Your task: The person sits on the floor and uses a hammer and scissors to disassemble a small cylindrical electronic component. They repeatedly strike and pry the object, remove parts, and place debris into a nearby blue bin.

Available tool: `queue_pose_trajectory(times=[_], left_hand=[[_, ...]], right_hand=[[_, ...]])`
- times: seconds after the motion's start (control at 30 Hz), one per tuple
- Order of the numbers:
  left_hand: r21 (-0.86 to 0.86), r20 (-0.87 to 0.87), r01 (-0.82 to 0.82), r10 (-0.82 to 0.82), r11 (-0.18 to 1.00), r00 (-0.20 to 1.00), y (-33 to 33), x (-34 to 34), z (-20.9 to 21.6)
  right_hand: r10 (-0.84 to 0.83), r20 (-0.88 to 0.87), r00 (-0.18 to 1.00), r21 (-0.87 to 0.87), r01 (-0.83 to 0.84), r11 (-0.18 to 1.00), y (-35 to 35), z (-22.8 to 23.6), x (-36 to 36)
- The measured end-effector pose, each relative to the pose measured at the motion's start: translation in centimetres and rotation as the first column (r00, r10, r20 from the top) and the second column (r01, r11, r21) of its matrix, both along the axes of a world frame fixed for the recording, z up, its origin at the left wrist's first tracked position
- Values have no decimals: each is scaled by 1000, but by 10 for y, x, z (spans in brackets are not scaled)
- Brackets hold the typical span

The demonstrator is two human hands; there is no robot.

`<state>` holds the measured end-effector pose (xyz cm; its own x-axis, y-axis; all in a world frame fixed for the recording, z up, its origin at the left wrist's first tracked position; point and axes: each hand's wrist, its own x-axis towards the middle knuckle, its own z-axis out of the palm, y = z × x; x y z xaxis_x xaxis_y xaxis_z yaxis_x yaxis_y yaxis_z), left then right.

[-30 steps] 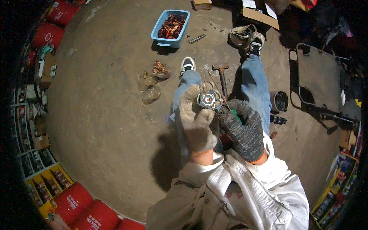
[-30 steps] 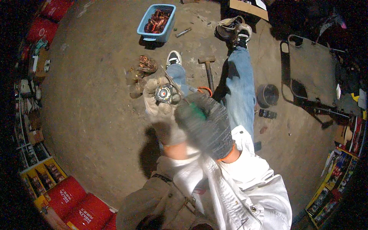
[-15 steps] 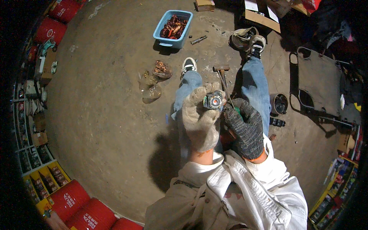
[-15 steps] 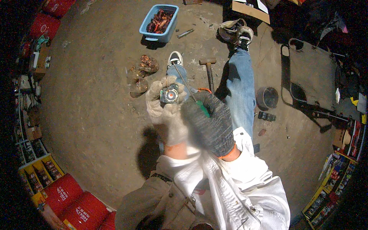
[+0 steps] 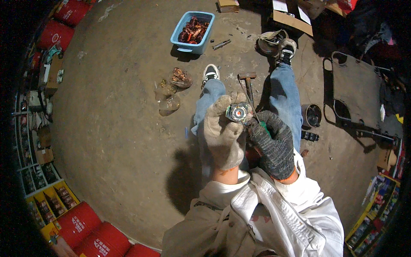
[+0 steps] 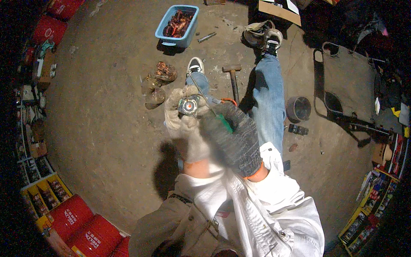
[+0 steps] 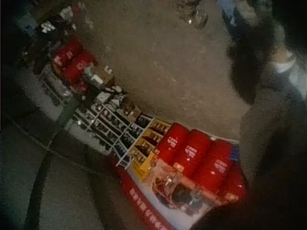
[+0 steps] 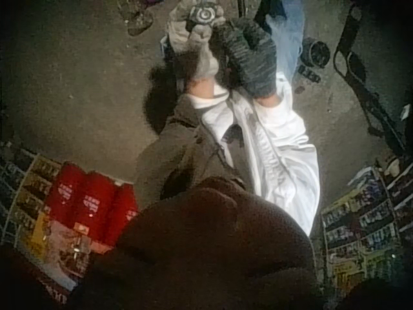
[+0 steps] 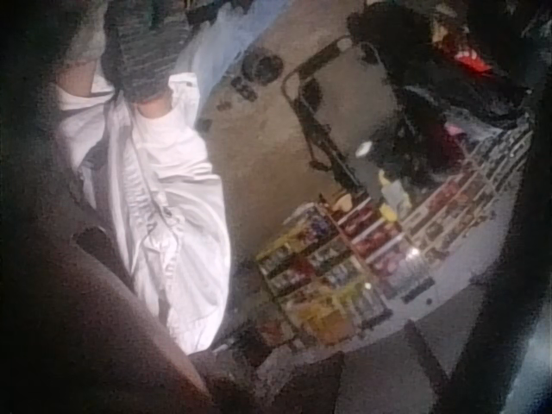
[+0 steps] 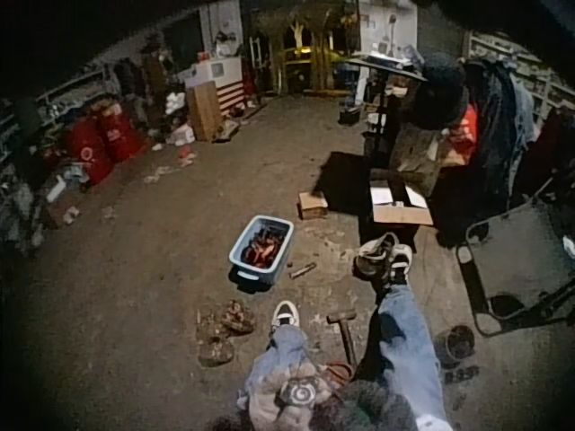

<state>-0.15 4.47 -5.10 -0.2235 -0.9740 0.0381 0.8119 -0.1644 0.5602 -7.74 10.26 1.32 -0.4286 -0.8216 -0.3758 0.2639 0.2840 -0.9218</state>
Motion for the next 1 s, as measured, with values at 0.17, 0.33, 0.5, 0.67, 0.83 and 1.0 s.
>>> queue_pose_trajectory(times=[0.17,0.33,0.5,0.67,0.83,1.0], left_hand=[[-37,-37,-25,24,999,999,-1,-1,-1],[-49,7,-40,41,998,999,-2,-1,0],[-30,91,10,-7,1000,996,-2,3,5],[-201,571,120,17,972,820,-6,16,12],[-244,318,43,38,969,947,-1,9,9],[-311,427,16,125,950,896,-1,8,9]], right_hand=[[5,-61,998,4,-4,1000,0,1,-1],[-31,-46,998,-29,30,999,1,2,0],[-85,-35,996,-114,80,990,0,2,1],[16,-199,980,-8,-17,1000,0,7,-9],[19,-217,976,-54,-31,998,1,4,-10],[16,-121,993,-38,-20,999,0,-3,-13]])
